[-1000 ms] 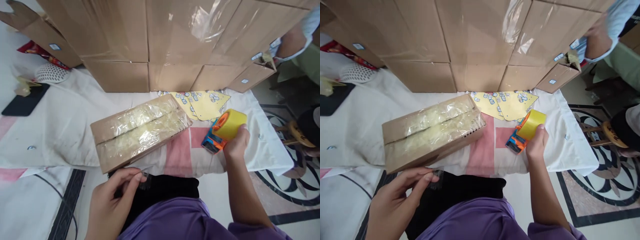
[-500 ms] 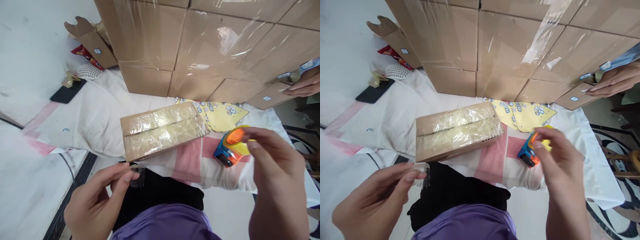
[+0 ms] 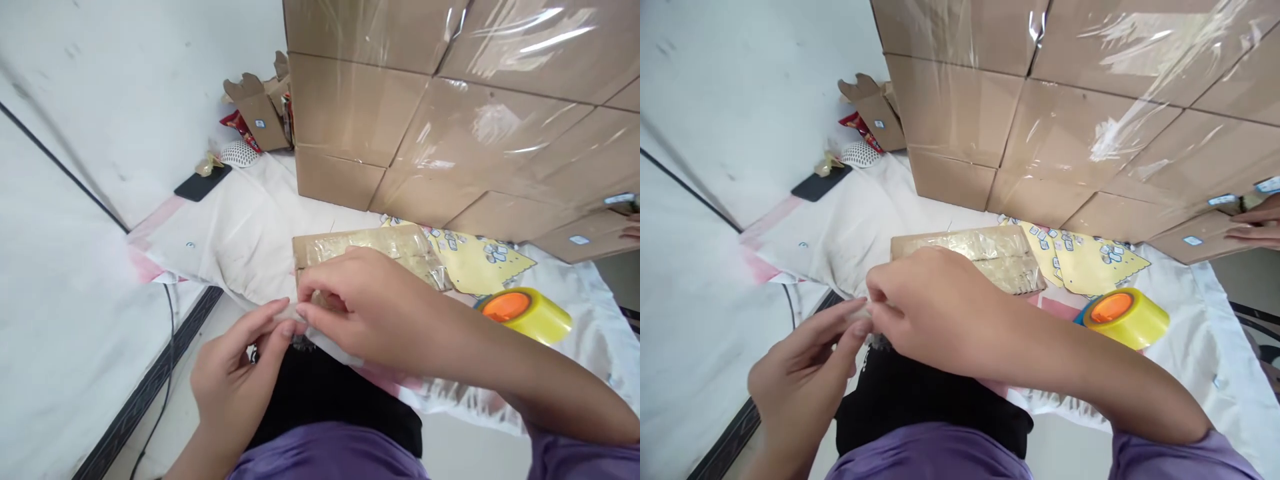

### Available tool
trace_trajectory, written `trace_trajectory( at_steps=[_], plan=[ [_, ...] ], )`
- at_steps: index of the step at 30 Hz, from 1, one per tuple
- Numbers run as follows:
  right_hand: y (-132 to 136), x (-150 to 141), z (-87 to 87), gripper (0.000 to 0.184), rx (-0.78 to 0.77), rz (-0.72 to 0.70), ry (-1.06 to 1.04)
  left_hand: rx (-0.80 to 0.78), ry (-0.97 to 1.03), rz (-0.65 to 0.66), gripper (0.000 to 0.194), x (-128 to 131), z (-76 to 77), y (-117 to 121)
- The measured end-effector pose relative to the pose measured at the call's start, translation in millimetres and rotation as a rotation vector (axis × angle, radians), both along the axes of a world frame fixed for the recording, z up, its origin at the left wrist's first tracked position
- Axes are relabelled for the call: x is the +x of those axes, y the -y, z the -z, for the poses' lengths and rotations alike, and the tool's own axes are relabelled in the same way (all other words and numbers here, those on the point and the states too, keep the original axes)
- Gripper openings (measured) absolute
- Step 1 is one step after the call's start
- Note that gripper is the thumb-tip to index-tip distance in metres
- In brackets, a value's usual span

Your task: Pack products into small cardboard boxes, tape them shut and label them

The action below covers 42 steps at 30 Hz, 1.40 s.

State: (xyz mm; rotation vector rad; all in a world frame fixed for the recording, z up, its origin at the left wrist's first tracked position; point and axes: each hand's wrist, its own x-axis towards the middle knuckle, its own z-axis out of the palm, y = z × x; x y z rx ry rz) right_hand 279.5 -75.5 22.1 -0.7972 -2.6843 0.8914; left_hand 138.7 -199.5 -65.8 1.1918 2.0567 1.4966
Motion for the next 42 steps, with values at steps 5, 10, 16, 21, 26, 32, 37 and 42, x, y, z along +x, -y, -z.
trace_trajectory(
  at_steps=[5, 10, 16, 21, 26, 32, 37, 42],
  plan=[
    [3.5, -0.9, 0.7, 0.026, 0.135, -0.076, 0.089, -0.032, 0.144, 0.047, 0.019, -1.4, 5.0, -3.8],
    [11.6, 8.7, -2.0, 0.024, 0.256, -0.088, 0.069, -0.069, 0.182, 0.084, 0.021, -1.3, 4.0, -5.4],
    [1.0, 32.9, -40.8, 0.018, 0.362, 0.301, -0.254, -0.166, 0.174, -0.018, 0.027, -28.0, 13.3, -7.4],
    [-31.9, 28.0, -37.3, 0.02, -0.114, 0.147, -0.104, -0.177, 0.108, -0.046, 0.034, -38.6, 20.7, -4.0],
    [-58.0, 0.6, -3.1, 0.022, -0.448, 0.004, 0.099, -0.062, -0.01, 0.094, 0.051, -32.8, 21.2, -7.2],
    [-61.4, -14.7, 8.4, 0.017, -0.102, 0.053, 0.2, 0.354, -0.408, 0.224, 0.034, -28.0, 24.3, -7.6],
    [-61.2, -16.9, 12.2, 0.015, -0.061, 0.066, 0.233, 0.45, -0.726, 0.437, 0.03, -25.5, 35.0, -16.0],
    [-62.3, -18.7, 16.0, 0.014, -0.065, 0.082, 0.247, 0.39, -0.754, 0.39, 0.047, -16.2, 51.2, -26.7]
  ],
)
